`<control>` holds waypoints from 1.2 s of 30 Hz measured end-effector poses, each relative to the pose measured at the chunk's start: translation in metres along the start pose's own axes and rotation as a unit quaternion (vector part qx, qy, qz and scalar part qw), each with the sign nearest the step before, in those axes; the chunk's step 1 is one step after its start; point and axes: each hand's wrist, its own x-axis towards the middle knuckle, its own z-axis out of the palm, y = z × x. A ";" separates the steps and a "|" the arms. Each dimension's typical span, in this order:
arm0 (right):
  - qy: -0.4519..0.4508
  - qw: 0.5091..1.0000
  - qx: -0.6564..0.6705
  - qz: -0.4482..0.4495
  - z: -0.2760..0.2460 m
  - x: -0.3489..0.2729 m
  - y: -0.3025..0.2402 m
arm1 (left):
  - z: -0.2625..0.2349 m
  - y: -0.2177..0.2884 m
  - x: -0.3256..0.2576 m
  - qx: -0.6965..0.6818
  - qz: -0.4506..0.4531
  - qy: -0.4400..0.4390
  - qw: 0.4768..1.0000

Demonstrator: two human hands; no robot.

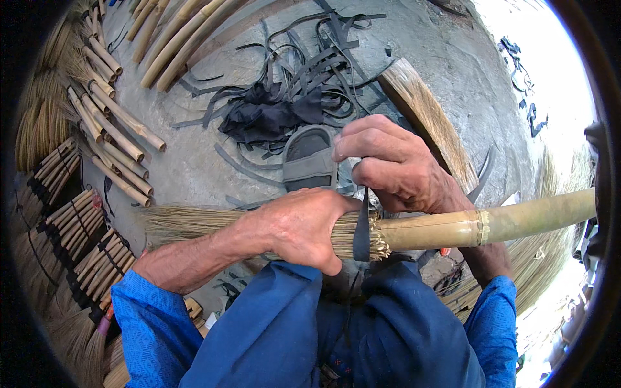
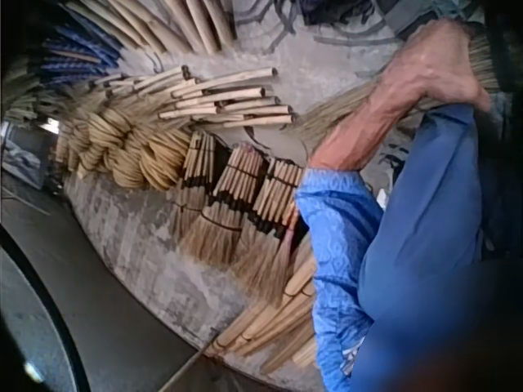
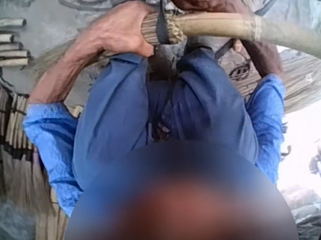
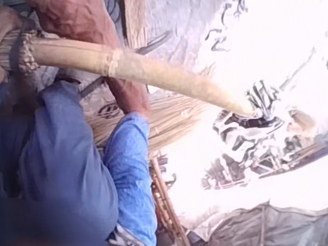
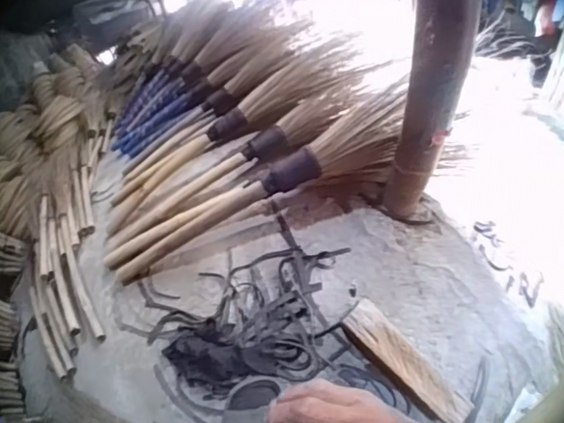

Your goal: The person assembles a traditional broom by attaching a bundle of straw to a bamboo handle. They use a hammer to secure the bundle, wrap it with black straps, and trim excess material with a knife.

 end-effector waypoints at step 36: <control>0.140 0.874 -0.095 0.456 0.107 -0.135 0.028 | -0.005 -0.022 0.045 -0.004 -0.073 0.280 0.957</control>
